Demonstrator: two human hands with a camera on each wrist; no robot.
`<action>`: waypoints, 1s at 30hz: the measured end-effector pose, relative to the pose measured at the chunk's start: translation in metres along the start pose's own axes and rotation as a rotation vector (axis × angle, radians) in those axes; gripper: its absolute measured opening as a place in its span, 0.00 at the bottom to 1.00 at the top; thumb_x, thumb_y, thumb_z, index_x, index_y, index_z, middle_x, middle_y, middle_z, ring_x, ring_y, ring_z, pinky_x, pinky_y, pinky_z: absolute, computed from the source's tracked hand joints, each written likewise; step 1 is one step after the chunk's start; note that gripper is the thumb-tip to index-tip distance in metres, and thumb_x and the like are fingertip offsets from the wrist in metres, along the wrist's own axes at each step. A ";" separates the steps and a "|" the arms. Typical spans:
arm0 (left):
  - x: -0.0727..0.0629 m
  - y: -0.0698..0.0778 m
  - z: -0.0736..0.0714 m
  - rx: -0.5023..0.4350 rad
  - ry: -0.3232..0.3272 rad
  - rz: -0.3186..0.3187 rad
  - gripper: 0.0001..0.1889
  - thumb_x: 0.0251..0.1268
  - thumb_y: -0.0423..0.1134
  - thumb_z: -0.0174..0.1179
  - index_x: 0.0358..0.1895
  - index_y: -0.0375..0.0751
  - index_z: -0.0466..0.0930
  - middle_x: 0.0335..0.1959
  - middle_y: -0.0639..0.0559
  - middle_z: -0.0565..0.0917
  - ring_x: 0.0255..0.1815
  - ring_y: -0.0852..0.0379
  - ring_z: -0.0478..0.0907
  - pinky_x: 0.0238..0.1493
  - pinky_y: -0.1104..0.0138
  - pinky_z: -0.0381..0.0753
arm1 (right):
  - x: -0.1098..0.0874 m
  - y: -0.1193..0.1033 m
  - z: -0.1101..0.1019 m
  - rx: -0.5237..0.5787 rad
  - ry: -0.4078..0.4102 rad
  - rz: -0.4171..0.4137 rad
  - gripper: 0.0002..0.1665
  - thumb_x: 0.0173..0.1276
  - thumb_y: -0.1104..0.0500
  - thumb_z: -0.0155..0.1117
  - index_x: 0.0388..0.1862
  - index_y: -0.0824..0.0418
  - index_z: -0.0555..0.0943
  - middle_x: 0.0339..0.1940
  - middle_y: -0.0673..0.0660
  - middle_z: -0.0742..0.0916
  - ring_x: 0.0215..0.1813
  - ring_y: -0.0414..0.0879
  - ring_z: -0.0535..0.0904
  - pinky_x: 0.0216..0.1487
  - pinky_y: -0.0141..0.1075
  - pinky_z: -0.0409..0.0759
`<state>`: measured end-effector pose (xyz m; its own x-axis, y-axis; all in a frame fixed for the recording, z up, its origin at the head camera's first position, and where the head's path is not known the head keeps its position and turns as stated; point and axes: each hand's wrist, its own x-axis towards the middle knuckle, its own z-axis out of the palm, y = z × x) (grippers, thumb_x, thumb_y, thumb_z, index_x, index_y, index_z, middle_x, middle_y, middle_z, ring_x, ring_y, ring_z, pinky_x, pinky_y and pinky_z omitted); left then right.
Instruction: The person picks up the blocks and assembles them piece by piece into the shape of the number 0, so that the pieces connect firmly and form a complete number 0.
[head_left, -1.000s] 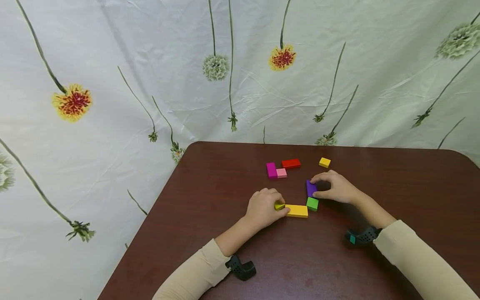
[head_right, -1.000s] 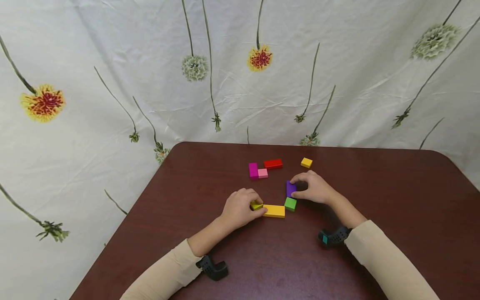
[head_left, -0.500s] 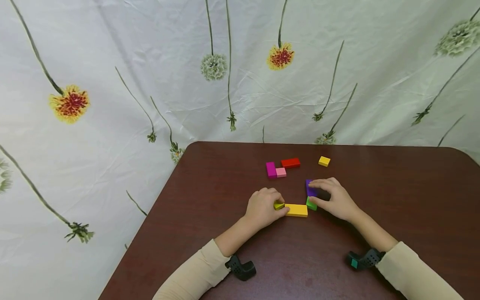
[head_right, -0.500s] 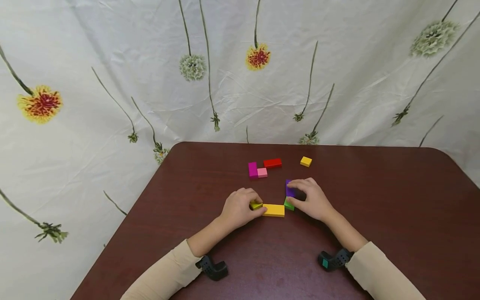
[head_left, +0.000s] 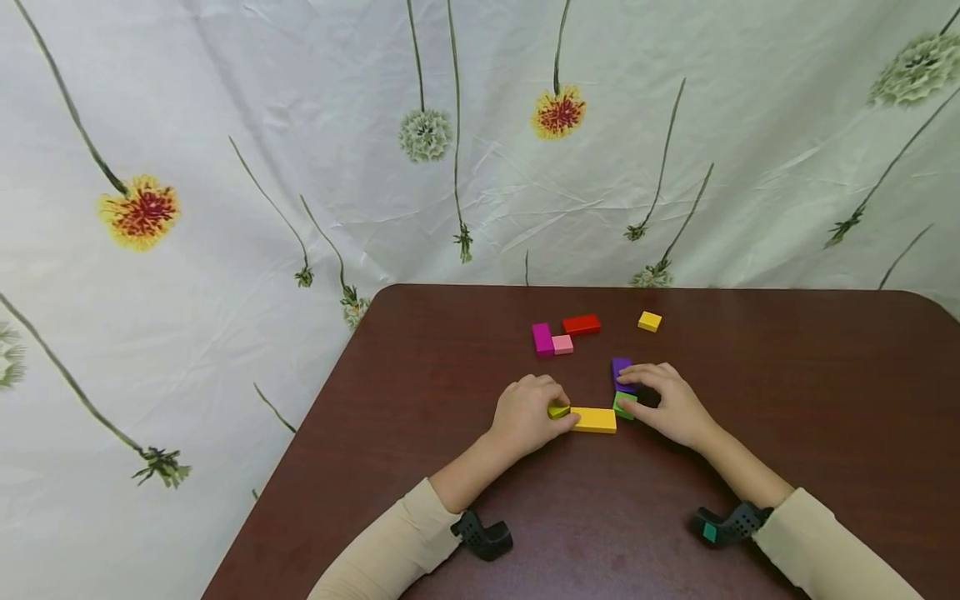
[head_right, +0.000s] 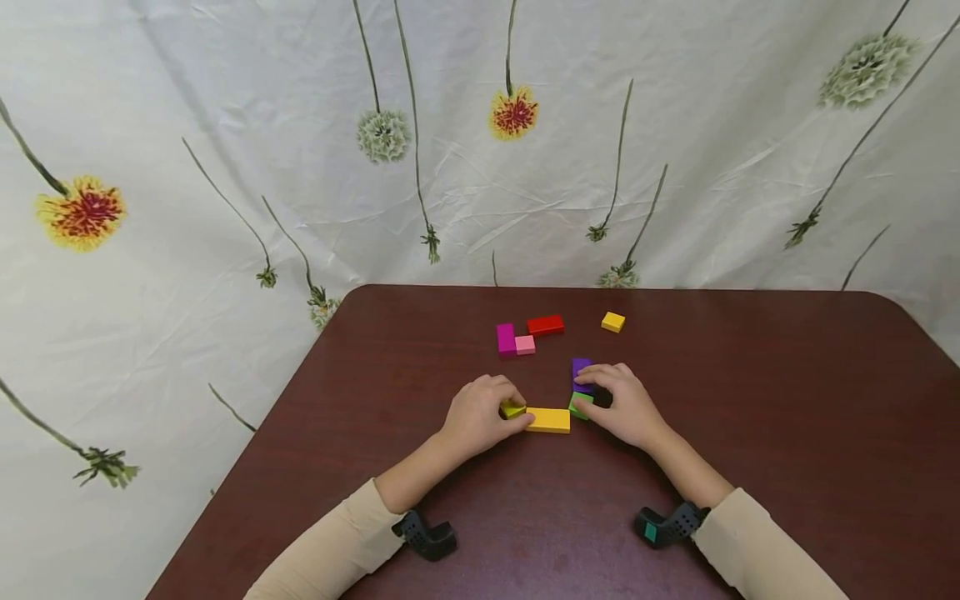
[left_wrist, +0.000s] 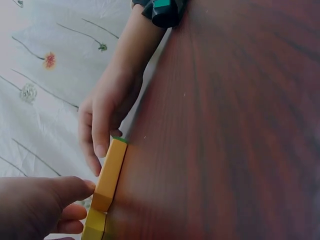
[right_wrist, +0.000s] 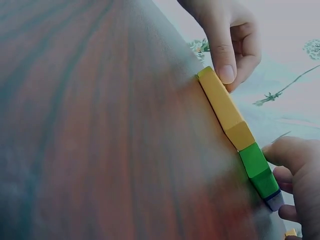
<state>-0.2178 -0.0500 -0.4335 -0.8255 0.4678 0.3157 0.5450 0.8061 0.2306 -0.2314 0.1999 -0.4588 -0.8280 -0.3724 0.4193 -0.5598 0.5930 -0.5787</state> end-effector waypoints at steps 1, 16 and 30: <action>0.001 0.000 0.000 -0.007 -0.004 0.000 0.12 0.56 0.53 0.70 0.33 0.50 0.87 0.31 0.60 0.83 0.31 0.61 0.73 0.32 0.72 0.70 | 0.000 0.001 0.000 0.000 0.001 0.002 0.20 0.59 0.59 0.73 0.50 0.65 0.84 0.54 0.62 0.83 0.50 0.54 0.72 0.49 0.54 0.73; 0.054 -0.065 -0.007 -0.244 0.061 -0.104 0.12 0.59 0.43 0.69 0.45 0.44 0.87 0.43 0.52 0.85 0.41 0.55 0.72 0.42 0.65 0.74 | -0.001 0.004 0.000 0.031 -0.008 0.038 0.22 0.60 0.58 0.73 0.52 0.64 0.83 0.55 0.61 0.83 0.53 0.55 0.73 0.52 0.56 0.72; 0.085 -0.103 0.012 -0.304 -0.135 -0.171 0.35 0.53 0.49 0.72 0.66 0.45 0.74 0.63 0.47 0.77 0.57 0.48 0.68 0.57 0.52 0.69 | -0.002 0.006 0.002 0.027 0.012 0.017 0.21 0.59 0.58 0.73 0.51 0.63 0.84 0.54 0.60 0.83 0.51 0.53 0.73 0.51 0.54 0.73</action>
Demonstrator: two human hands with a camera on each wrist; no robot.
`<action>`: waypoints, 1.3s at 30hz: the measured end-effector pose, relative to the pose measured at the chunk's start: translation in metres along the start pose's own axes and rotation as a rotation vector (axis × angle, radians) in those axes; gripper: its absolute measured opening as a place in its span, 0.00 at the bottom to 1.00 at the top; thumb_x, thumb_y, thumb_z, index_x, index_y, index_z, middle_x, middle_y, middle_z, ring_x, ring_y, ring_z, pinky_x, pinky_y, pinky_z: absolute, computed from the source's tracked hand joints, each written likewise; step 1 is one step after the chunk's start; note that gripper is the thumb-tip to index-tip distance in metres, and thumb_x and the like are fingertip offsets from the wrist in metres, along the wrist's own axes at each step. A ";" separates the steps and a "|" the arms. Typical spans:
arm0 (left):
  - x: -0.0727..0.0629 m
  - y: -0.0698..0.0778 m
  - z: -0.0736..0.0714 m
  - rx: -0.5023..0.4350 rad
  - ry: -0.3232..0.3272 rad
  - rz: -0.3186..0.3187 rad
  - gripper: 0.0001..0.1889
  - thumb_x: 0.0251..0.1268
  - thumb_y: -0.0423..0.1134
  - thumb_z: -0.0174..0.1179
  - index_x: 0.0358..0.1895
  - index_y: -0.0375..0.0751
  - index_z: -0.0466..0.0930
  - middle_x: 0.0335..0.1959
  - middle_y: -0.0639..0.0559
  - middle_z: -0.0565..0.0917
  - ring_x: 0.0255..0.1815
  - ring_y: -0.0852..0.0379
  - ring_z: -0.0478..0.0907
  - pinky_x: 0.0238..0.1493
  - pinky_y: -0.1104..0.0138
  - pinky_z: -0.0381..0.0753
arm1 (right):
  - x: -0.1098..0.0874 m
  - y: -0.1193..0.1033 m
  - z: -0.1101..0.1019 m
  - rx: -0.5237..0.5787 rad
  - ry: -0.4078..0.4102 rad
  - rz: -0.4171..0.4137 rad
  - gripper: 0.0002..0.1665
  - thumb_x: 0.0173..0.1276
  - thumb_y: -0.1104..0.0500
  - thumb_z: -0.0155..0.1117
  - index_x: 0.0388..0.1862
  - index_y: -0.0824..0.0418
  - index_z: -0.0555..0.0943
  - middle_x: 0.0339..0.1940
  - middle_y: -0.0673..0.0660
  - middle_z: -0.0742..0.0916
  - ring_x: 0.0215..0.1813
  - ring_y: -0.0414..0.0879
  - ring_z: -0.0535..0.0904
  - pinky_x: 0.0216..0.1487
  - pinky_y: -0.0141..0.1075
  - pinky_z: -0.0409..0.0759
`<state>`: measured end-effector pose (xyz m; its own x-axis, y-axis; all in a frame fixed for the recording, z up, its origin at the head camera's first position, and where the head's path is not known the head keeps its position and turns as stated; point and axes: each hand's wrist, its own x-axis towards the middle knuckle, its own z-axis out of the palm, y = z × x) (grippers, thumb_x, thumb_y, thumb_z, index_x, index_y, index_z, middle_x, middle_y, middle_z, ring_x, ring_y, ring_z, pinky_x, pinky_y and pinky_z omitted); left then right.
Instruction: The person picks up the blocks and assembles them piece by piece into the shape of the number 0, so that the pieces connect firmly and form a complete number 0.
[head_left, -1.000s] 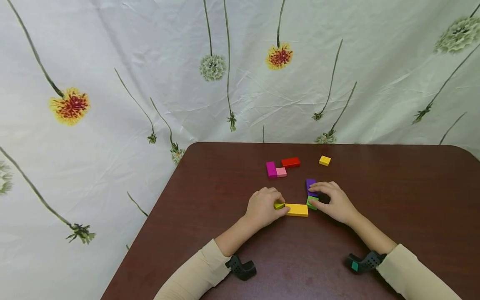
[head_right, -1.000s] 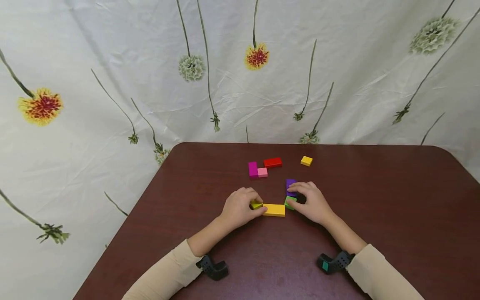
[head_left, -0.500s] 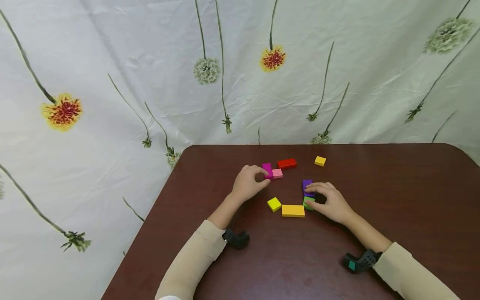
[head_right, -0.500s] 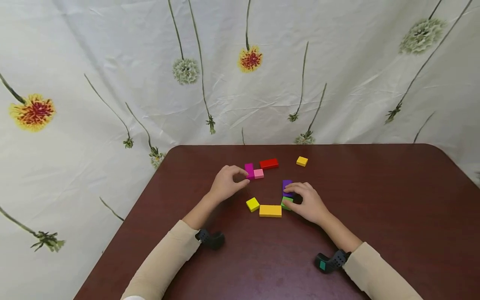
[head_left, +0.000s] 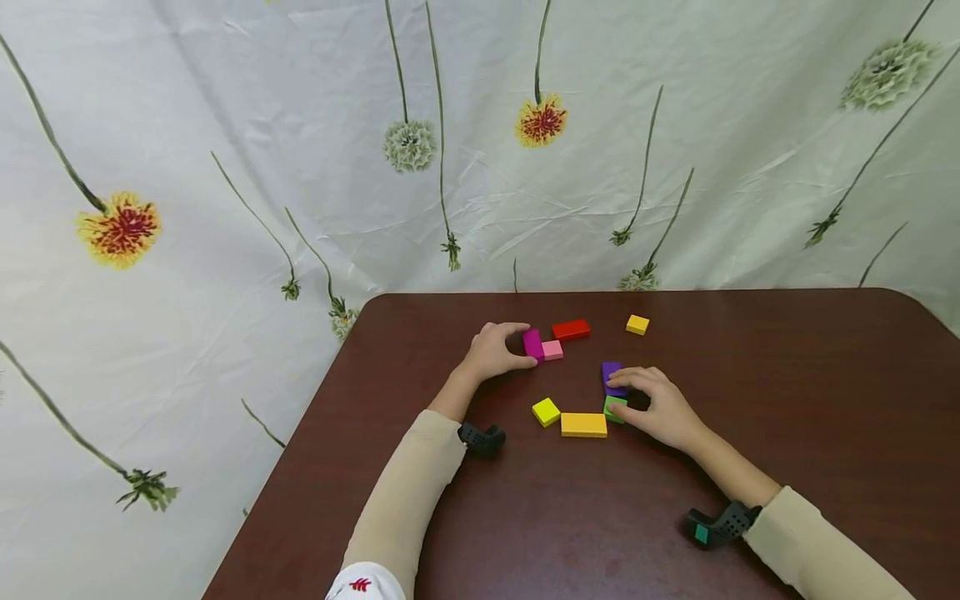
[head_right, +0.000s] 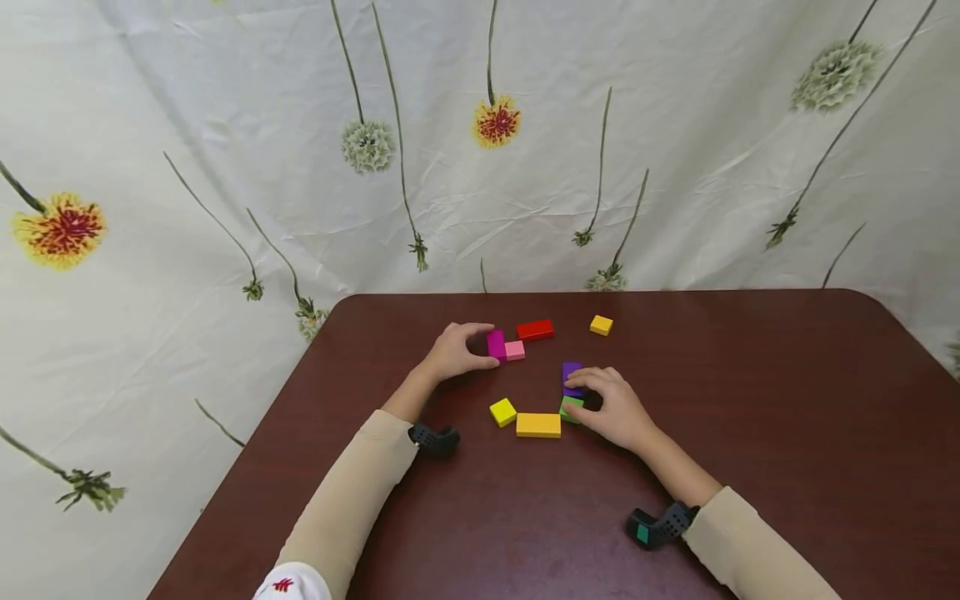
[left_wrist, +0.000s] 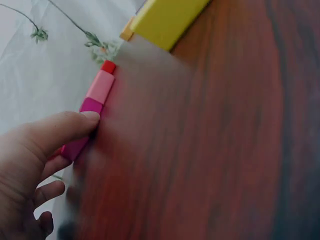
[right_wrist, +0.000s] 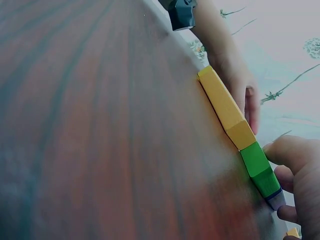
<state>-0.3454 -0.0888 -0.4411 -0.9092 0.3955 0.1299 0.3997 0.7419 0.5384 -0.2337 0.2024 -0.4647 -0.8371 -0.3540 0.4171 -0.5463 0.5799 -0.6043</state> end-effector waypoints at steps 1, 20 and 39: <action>0.000 -0.001 0.001 -0.004 -0.009 -0.011 0.35 0.53 0.49 0.72 0.66 0.45 0.74 0.62 0.47 0.77 0.56 0.48 0.68 0.56 0.54 0.70 | 0.000 0.000 0.000 0.001 0.000 -0.002 0.21 0.59 0.58 0.73 0.50 0.63 0.84 0.54 0.60 0.83 0.50 0.53 0.73 0.50 0.54 0.73; -0.012 -0.005 -0.003 -0.099 0.034 -0.007 0.35 0.49 0.49 0.75 0.64 0.47 0.76 0.54 0.49 0.80 0.46 0.52 0.69 0.43 0.61 0.74 | 0.002 -0.001 0.003 0.007 -0.002 0.006 0.21 0.59 0.58 0.74 0.51 0.62 0.84 0.55 0.60 0.83 0.52 0.53 0.73 0.51 0.54 0.73; -0.040 0.012 0.002 -0.065 -0.102 0.098 0.35 0.49 0.51 0.74 0.63 0.48 0.77 0.54 0.52 0.81 0.44 0.55 0.69 0.41 0.66 0.73 | 0.000 0.000 0.001 -0.005 -0.012 0.032 0.22 0.60 0.57 0.73 0.52 0.62 0.83 0.56 0.60 0.82 0.53 0.55 0.73 0.51 0.55 0.73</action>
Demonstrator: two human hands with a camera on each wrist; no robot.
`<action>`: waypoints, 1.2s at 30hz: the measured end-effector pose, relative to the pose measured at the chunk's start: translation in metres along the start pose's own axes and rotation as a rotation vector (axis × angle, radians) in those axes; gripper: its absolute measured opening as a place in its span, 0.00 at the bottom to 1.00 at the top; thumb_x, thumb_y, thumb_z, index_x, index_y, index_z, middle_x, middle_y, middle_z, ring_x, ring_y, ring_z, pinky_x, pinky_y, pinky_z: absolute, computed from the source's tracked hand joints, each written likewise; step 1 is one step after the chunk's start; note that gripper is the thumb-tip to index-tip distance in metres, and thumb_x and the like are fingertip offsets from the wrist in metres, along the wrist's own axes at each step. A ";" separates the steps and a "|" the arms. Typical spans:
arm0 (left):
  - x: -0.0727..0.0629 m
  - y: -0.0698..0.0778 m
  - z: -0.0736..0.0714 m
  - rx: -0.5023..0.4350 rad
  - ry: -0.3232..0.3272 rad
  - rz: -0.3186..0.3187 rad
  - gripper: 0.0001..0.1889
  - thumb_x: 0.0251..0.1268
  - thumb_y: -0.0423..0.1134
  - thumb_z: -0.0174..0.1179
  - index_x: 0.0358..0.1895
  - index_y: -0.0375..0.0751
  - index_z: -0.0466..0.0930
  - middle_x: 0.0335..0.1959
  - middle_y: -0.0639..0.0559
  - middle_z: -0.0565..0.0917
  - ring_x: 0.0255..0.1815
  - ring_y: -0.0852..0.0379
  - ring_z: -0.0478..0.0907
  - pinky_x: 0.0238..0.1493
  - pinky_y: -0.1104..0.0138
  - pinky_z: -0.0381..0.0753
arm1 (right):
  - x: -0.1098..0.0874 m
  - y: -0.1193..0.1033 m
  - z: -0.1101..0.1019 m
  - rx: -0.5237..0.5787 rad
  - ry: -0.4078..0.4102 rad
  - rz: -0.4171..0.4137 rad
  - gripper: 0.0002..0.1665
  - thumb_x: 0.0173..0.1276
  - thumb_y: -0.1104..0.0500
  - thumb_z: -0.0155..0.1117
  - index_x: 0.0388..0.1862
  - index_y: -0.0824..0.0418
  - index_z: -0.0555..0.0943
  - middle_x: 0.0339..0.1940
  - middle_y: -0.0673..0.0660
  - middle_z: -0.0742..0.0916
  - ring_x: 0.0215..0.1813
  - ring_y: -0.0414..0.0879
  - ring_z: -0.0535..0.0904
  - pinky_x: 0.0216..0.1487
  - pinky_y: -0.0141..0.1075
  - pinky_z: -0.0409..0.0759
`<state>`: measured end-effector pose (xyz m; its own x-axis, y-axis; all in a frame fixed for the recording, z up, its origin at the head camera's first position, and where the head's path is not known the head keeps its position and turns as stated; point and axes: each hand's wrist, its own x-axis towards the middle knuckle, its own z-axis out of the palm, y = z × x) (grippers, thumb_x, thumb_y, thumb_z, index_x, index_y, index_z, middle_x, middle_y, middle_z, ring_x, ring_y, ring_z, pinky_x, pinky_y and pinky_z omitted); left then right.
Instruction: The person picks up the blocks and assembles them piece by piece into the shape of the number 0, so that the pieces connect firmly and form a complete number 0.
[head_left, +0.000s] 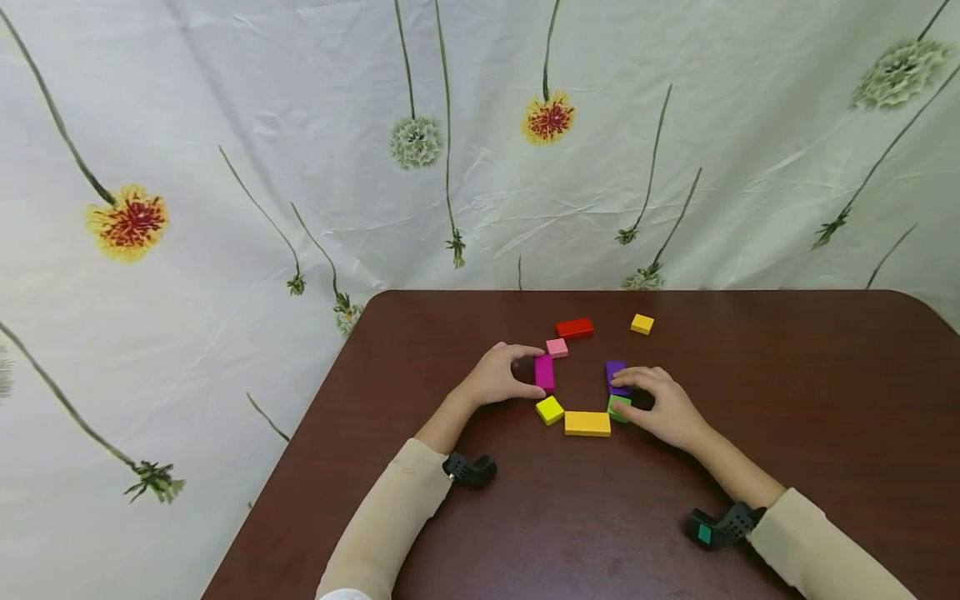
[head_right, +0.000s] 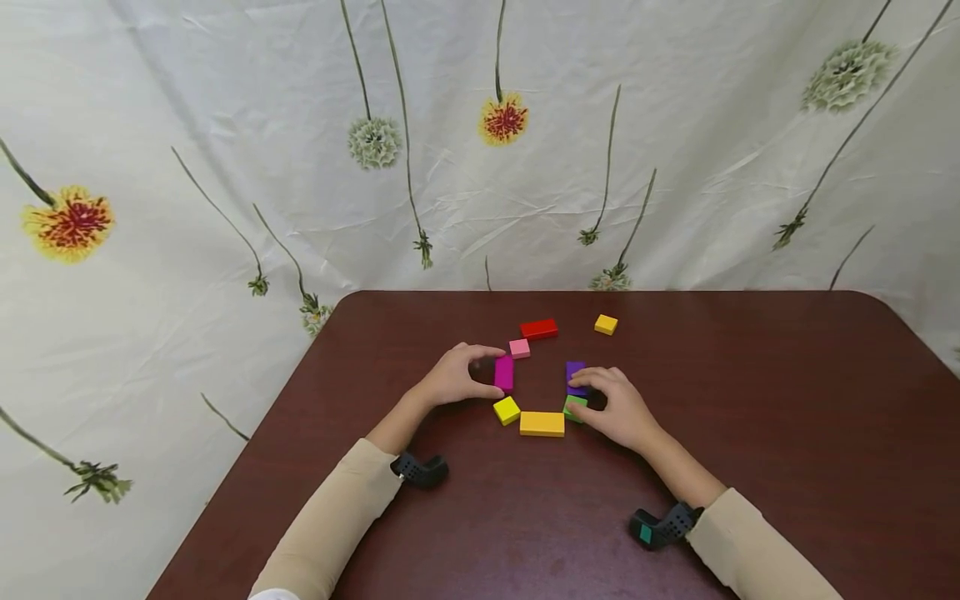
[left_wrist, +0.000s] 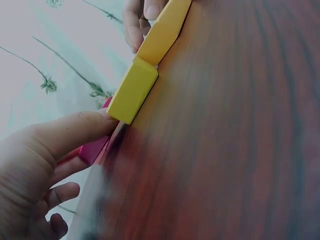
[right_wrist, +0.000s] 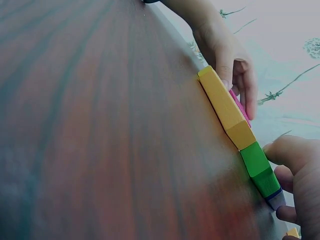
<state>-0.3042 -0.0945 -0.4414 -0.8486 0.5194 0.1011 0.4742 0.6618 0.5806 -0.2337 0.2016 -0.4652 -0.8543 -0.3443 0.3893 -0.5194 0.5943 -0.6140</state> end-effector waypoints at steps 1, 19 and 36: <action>-0.001 0.001 0.001 0.002 -0.006 0.003 0.34 0.49 0.51 0.73 0.63 0.48 0.77 0.54 0.52 0.81 0.45 0.55 0.69 0.41 0.66 0.74 | 0.000 0.000 0.000 0.001 0.000 0.000 0.22 0.60 0.57 0.73 0.52 0.62 0.83 0.56 0.61 0.82 0.53 0.55 0.73 0.51 0.55 0.73; -0.007 -0.002 0.002 0.020 -0.059 -0.005 0.33 0.51 0.50 0.73 0.64 0.49 0.77 0.57 0.53 0.80 0.47 0.55 0.69 0.45 0.65 0.74 | 0.001 0.000 -0.001 0.005 -0.003 0.001 0.22 0.60 0.58 0.73 0.52 0.63 0.83 0.56 0.61 0.82 0.54 0.56 0.73 0.52 0.56 0.73; -0.014 0.005 0.002 -0.039 0.044 0.111 0.25 0.60 0.46 0.67 0.61 0.45 0.79 0.60 0.52 0.79 0.55 0.53 0.68 0.53 0.59 0.71 | 0.001 -0.001 -0.001 0.005 -0.004 0.002 0.22 0.59 0.58 0.73 0.52 0.63 0.83 0.55 0.62 0.82 0.54 0.57 0.73 0.52 0.56 0.73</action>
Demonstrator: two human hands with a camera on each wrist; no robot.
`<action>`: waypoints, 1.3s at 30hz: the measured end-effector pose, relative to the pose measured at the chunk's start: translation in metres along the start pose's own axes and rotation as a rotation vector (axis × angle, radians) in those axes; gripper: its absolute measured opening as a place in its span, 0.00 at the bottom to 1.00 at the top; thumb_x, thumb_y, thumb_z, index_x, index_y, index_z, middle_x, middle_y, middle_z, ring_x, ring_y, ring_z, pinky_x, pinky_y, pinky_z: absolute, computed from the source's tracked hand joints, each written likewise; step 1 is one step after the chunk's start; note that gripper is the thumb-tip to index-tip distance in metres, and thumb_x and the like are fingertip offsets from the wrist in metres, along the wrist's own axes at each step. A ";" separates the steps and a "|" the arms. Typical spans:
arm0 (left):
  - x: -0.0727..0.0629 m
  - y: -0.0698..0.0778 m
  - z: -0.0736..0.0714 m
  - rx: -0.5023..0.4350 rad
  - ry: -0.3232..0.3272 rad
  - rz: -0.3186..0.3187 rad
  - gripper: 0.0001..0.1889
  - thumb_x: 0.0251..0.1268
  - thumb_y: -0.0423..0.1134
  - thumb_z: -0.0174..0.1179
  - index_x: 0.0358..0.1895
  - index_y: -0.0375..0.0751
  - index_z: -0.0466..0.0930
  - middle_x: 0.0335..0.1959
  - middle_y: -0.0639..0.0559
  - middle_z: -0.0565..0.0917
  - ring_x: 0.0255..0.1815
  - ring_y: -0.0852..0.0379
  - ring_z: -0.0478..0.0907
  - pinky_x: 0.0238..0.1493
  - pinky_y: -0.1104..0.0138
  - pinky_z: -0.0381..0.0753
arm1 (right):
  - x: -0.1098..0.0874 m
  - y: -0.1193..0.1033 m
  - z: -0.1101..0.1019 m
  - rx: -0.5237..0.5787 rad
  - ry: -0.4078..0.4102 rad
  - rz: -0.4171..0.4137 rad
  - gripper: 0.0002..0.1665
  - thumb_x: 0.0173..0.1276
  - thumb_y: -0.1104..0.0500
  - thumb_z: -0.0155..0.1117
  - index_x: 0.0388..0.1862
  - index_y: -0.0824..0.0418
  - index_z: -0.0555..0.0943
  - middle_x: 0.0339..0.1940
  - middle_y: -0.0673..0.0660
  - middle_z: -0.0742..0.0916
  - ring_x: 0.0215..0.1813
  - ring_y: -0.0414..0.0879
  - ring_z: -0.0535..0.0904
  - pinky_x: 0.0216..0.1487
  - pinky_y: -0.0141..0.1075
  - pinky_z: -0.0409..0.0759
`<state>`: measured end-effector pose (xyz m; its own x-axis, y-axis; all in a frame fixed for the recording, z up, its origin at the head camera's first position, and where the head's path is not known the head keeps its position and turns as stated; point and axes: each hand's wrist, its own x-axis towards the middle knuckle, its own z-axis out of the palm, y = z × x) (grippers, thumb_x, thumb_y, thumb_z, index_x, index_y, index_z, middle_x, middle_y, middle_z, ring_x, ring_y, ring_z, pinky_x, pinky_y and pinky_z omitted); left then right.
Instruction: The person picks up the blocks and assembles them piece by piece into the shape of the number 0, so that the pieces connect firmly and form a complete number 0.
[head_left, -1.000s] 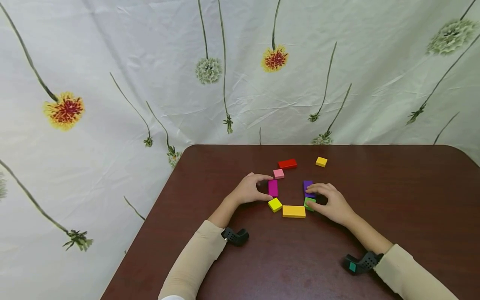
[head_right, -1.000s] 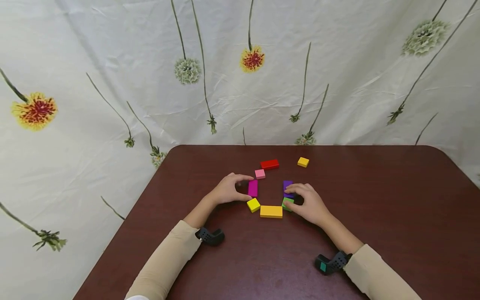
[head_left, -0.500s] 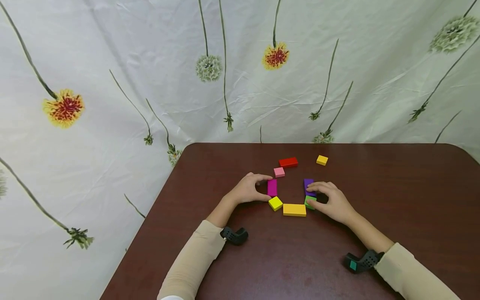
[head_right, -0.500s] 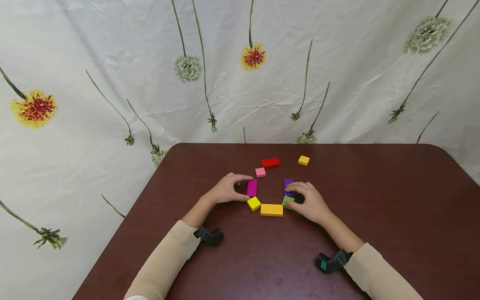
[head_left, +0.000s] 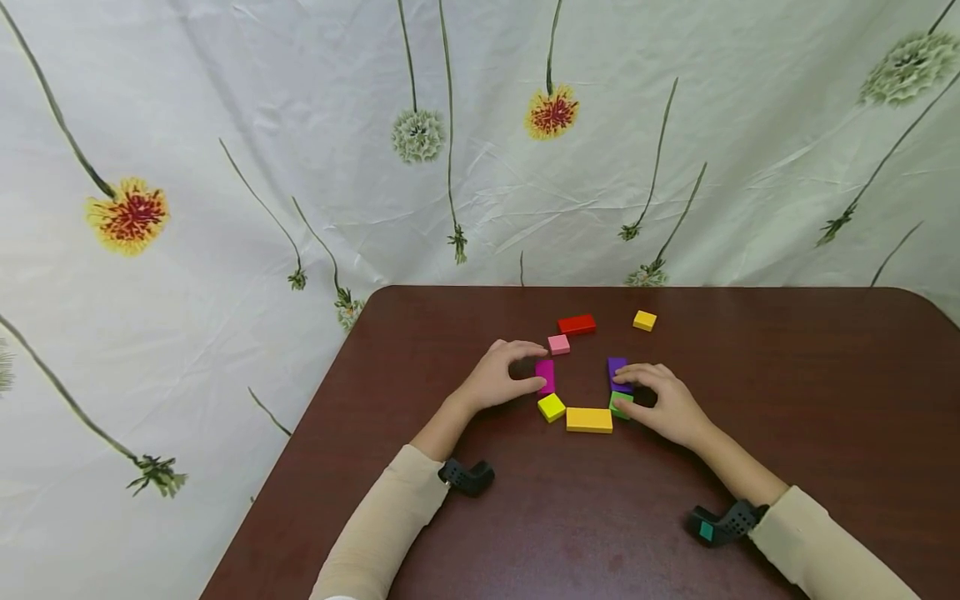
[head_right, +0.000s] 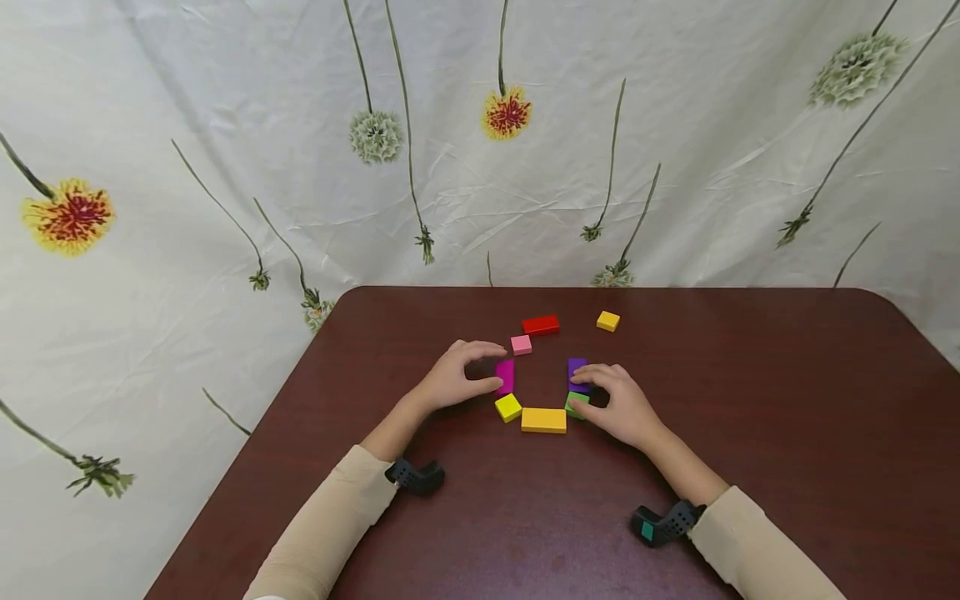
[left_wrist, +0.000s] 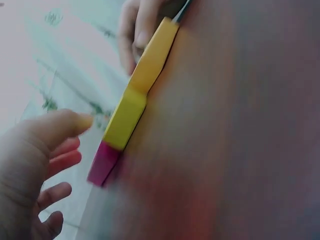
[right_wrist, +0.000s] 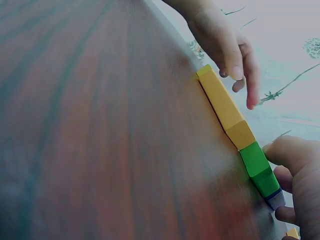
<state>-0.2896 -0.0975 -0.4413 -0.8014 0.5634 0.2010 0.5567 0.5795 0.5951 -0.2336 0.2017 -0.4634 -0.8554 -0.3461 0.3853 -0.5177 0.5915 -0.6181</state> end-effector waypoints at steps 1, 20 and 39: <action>-0.001 0.002 0.001 0.007 0.013 0.020 0.24 0.60 0.46 0.67 0.60 0.45 0.79 0.59 0.52 0.79 0.55 0.52 0.68 0.54 0.59 0.71 | 0.000 0.000 0.000 -0.001 0.002 -0.002 0.21 0.59 0.58 0.73 0.52 0.63 0.83 0.55 0.62 0.82 0.54 0.57 0.73 0.52 0.56 0.73; -0.016 0.008 0.014 0.143 0.049 0.039 0.21 0.60 0.51 0.64 0.54 0.47 0.84 0.56 0.54 0.82 0.55 0.52 0.70 0.56 0.53 0.69 | 0.003 -0.003 0.003 0.004 -0.003 0.001 0.22 0.59 0.58 0.73 0.52 0.63 0.83 0.56 0.62 0.82 0.54 0.57 0.73 0.52 0.56 0.73; -0.014 0.012 0.017 0.114 0.042 0.039 0.21 0.60 0.49 0.66 0.54 0.45 0.83 0.56 0.53 0.81 0.55 0.53 0.71 0.57 0.54 0.70 | 0.058 0.023 -0.043 -0.132 0.085 0.202 0.24 0.68 0.58 0.64 0.57 0.73 0.77 0.54 0.72 0.80 0.53 0.65 0.70 0.52 0.60 0.70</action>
<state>-0.2678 -0.0888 -0.4501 -0.7861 0.5625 0.2563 0.6066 0.6222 0.4949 -0.2944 0.2261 -0.4258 -0.9344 -0.1520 0.3223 -0.3251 0.7341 -0.5962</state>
